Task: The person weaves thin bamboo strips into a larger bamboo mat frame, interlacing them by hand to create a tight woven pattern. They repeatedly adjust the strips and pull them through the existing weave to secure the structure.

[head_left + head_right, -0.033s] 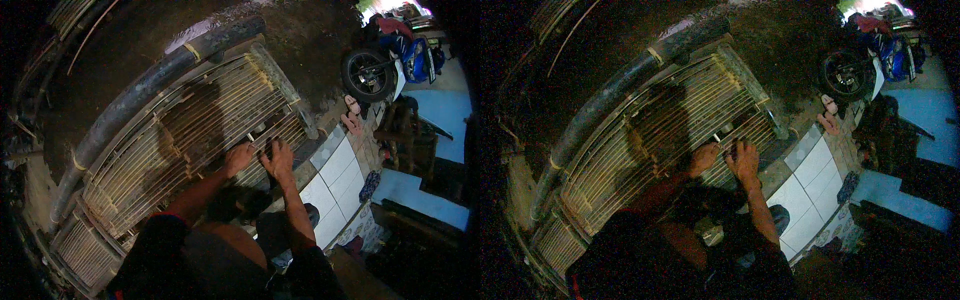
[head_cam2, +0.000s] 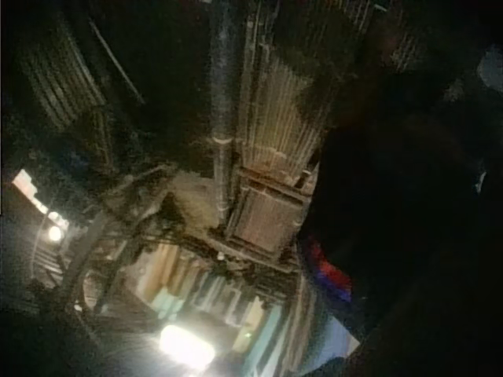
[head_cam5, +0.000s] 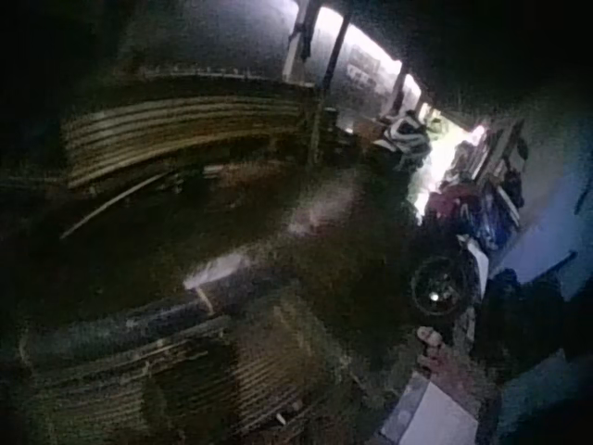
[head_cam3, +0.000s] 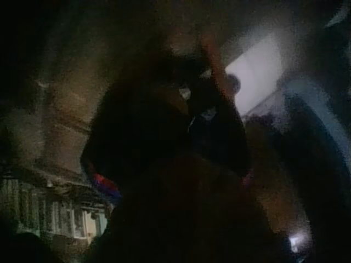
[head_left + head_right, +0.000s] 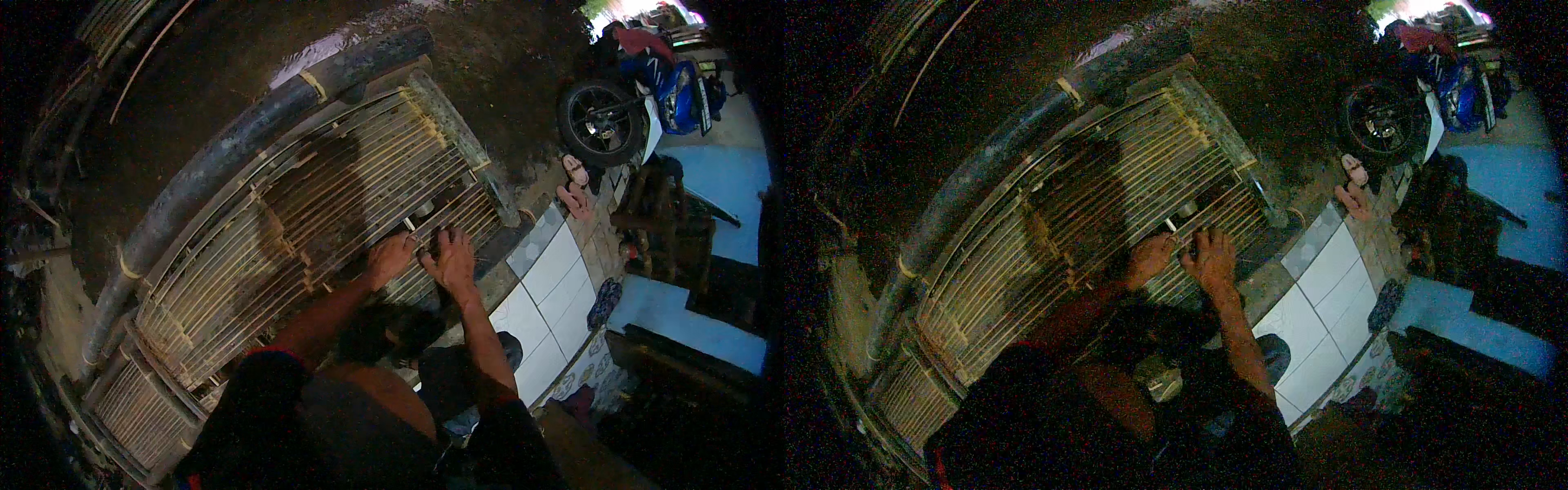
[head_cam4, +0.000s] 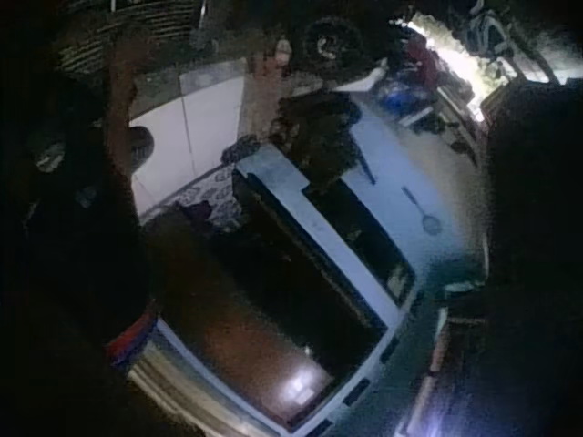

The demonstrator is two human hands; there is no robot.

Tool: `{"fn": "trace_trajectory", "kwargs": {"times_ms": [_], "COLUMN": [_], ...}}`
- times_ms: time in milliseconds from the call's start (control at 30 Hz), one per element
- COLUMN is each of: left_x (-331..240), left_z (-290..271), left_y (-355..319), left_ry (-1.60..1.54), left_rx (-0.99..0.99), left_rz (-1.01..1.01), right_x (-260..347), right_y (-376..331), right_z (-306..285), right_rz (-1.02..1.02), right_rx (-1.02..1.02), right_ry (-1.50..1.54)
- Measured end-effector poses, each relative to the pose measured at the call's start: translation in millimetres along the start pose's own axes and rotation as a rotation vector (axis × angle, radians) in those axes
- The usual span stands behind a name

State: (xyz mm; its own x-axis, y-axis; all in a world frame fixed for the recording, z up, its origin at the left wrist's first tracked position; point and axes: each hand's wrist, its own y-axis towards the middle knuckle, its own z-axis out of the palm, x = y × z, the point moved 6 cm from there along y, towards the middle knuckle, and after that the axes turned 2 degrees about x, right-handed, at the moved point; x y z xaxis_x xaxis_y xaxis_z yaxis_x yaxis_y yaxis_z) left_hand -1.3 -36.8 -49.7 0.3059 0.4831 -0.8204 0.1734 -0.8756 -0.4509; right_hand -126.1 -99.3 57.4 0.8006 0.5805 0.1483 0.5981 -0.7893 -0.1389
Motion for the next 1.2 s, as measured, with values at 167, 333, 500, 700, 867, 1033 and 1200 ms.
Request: {"fn": "trace_trajectory", "kwargs": {"times_ms": [167,333,500,700,867,1033,1200], "left_x": [6.4,3.5,15.8,11.0,2.6,23.1,-17.4], "left_z": [2.4,-3.9,-6.9,-9.8,3.0,7.1,-13.9], "left_y": [8.7,8.1,12.8,7.9,13.5,6.5,-1.6], "left_ry": [0.065,0.077,0.099,0.073,0.084,0.364,0.126], "left_rx": [0.031,-0.013,-0.036,0.002,-0.079,-0.304,-0.063], "left_rz": [0.025,0.062,0.062,0.054,0.111,0.263,0.094], "right_x": [-0.9,-6.4,-18.1,-11.8,-6.3,5.9,3.1], "right_y": [3.1,15.5,13.4,-26.8,-18.9,63.9,56.6], "right_z": [32.9,31.7,47.3,35.2,-5.5,-10.0,3.3], "right_rz": [-0.176,-0.132,0.510,0.514,0.240,0.424,0.392], "right_rx": [-0.031,0.002,0.257,0.512,0.042,-0.141,-0.041], "right_ry": [-0.083,0.391,1.216,0.865,0.999,1.775,1.555]}}
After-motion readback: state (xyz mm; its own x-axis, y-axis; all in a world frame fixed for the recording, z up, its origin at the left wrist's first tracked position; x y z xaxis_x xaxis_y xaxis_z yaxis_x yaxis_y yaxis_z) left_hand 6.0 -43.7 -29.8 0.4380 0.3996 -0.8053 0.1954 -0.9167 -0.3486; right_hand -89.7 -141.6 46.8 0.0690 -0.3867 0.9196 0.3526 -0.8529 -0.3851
